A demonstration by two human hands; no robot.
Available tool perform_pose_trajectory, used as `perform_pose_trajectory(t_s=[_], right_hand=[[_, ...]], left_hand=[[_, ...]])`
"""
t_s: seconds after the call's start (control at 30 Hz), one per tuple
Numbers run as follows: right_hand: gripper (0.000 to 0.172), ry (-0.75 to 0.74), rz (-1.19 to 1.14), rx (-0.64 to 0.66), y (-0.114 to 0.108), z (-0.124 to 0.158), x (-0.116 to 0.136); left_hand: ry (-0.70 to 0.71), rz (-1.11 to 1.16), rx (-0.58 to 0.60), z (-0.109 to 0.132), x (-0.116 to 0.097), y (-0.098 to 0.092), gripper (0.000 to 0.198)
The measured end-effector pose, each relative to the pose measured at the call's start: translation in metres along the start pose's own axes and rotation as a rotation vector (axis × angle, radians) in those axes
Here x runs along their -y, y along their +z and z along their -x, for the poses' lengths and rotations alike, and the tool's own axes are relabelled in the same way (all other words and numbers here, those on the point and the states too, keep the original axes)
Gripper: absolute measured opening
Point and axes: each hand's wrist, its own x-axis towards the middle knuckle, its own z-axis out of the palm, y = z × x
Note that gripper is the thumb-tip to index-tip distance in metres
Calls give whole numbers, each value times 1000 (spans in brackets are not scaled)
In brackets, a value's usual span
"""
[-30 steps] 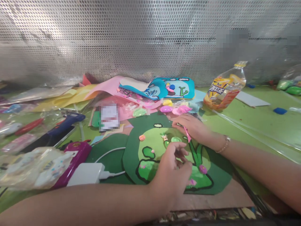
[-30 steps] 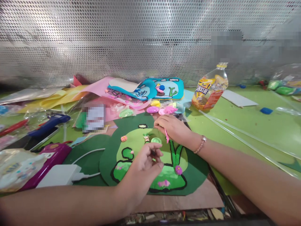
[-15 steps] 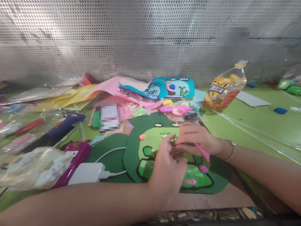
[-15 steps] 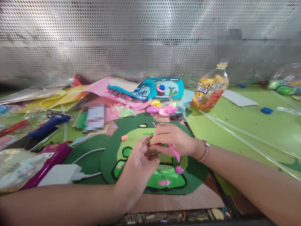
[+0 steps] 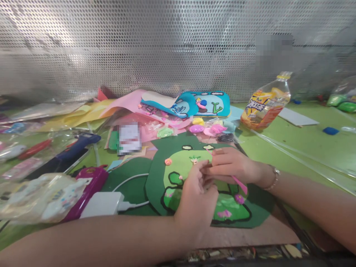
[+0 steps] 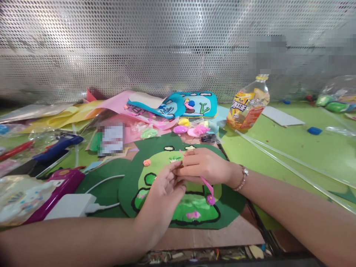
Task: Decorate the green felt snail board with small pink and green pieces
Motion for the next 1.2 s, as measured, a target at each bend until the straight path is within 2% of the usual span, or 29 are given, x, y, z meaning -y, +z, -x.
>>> perform_pose_trajectory(t_s=[0.17,0.33,0.43,0.5,0.6,0.67,0.73,0.83,0.9,1.0,1.1,1.2], right_hand=[[21,29,33,-10,2,0,2],[19,-24,51,21,2,1,2],[27,-33,-13,-10,0,2,3],[35,47,-72,-76,-2,3,4],[43,320,-133,-211,-4,6,1],[45,513,-151,-348,-4,9,-6],[47,664,-171,-455,-2,12,-15],[50,852,-266,-447,0,15,-29],[50,945,-302,-393,1,15,-34],[45,1064,-280,-318,2,13,-35],[41,1166,-288,-296,3,10,-33],[43,1175,-242,-274,6,8,-33]], left_hand=[[-22,-36,7,1,2,0,51],[-101,-143,-8,3,6,-3,52],[-44,-213,9,5,8,-3,49],[8,-264,38,7,8,-3,48],[31,-410,79,13,6,-3,43],[133,-579,171,17,3,-5,38],[371,-746,334,21,1,-8,34],[758,-964,606,23,3,-12,26],[921,-1123,719,22,7,-13,20],[1049,-1310,739,22,17,-12,20],[1079,-1404,700,23,23,-12,19],[1111,-1433,669,25,25,-13,16]])
